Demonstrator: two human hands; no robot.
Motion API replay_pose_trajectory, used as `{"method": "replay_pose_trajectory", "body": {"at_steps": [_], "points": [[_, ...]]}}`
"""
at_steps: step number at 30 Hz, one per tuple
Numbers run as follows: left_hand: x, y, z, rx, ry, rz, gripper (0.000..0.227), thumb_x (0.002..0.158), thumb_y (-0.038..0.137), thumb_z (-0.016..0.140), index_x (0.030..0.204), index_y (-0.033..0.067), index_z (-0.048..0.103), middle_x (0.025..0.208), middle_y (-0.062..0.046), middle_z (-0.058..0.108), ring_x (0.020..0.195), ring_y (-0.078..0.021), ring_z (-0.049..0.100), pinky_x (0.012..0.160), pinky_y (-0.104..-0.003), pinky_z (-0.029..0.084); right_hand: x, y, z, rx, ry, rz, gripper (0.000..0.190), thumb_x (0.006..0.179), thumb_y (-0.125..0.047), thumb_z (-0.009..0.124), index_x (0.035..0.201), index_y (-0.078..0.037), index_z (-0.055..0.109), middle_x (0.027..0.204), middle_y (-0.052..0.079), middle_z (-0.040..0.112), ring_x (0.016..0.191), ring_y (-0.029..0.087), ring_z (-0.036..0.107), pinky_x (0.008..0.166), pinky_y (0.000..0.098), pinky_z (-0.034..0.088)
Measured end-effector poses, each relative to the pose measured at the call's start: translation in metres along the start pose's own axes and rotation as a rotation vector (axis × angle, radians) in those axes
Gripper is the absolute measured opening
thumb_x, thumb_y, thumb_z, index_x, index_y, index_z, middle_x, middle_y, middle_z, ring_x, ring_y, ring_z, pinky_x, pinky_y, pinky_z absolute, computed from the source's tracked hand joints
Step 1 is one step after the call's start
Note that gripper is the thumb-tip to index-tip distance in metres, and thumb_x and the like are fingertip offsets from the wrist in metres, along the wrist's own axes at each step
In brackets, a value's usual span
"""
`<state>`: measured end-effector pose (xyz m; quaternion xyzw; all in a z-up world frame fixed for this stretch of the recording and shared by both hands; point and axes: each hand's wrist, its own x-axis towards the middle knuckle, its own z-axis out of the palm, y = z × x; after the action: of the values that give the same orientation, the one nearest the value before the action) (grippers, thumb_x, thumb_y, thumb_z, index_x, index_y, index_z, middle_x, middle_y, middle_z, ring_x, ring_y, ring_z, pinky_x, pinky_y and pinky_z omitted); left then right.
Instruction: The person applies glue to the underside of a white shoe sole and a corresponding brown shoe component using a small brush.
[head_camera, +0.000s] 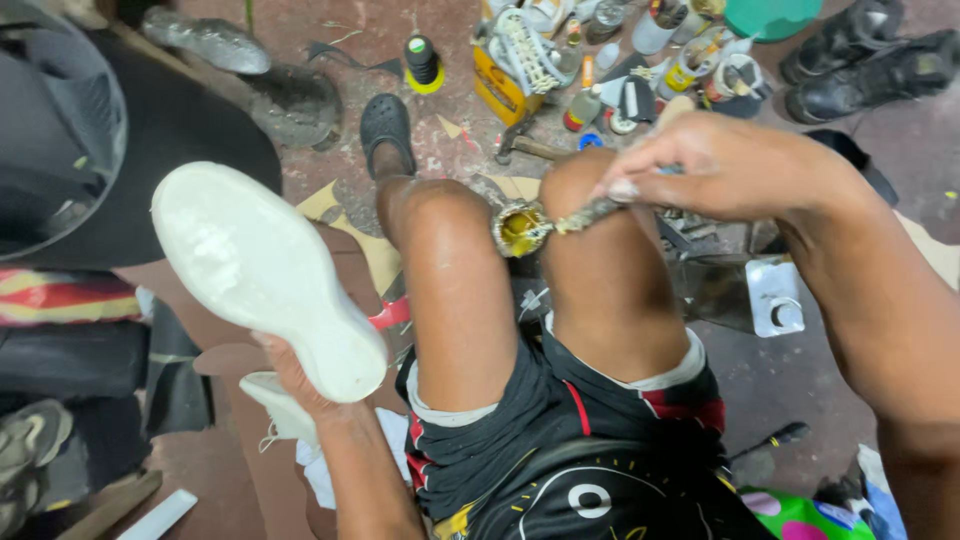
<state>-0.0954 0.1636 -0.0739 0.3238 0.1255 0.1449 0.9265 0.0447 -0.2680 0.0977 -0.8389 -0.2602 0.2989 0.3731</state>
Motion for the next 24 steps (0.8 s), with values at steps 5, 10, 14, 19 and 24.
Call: {"method": "replay_pose_trajectory", "body": {"at_steps": [5,10,14,19,24], "points": [[0.001,-0.012,0.045,-0.022,0.003,-0.011,0.071,0.101,0.046,0.066,0.153,0.0022,0.045,0.145,-0.014,0.06,0.127,-0.028,0.062,0.106,-0.042,0.055,-0.027,0.046,0.046,0.125,0.116,0.218,0.033,0.098,-0.026,0.06,0.112,-0.003,0.079,0.09,0.004,0.081,0.082,0.013,0.068,0.073,0.0285,0.055],[0.006,-0.018,0.091,-0.082,-0.197,-0.071,0.069,0.111,0.047,0.061,0.148,-0.009,0.047,0.137,-0.022,0.062,0.12,-0.0326,0.065,0.104,-0.043,0.054,-0.09,0.066,0.061,1.151,0.094,0.031,0.036,0.104,-0.017,0.063,0.121,0.013,0.074,0.06,0.009,0.057,0.048,0.011,0.058,0.044,0.023,0.048],[0.006,-0.019,0.12,0.032,-0.189,-0.053,0.073,0.105,0.044,0.062,0.153,-0.0069,0.042,0.142,-0.02,0.06,0.125,-0.0284,0.063,0.109,-0.041,0.052,-0.081,0.091,0.048,1.74,-0.269,-0.71,0.035,0.103,-0.01,0.06,0.124,0.017,0.059,0.062,0.009,0.059,0.052,0.018,0.059,0.053,0.0353,0.06],[0.006,-0.02,0.137,0.064,-0.261,-0.071,0.074,0.103,0.038,0.066,0.154,-0.007,0.038,0.144,-0.021,0.058,0.126,-0.0282,0.063,0.11,-0.04,0.051,-0.091,0.122,0.043,1.794,-0.445,-0.702,0.036,0.102,-0.019,0.059,0.12,0.012,0.067,0.069,0.01,0.062,0.057,0.022,0.062,0.056,0.0367,0.058],[-0.009,-0.005,0.116,0.028,-0.298,-0.199,0.08,0.099,0.036,0.072,0.155,-0.009,0.038,0.142,-0.022,0.059,0.123,-0.0287,0.065,0.106,-0.04,0.054,-0.113,0.059,0.081,1.307,0.55,-0.419,0.039,0.1,-0.027,0.062,0.12,0.006,0.069,0.078,0.009,0.066,0.063,0.02,0.063,0.06,0.0325,0.054]]}}
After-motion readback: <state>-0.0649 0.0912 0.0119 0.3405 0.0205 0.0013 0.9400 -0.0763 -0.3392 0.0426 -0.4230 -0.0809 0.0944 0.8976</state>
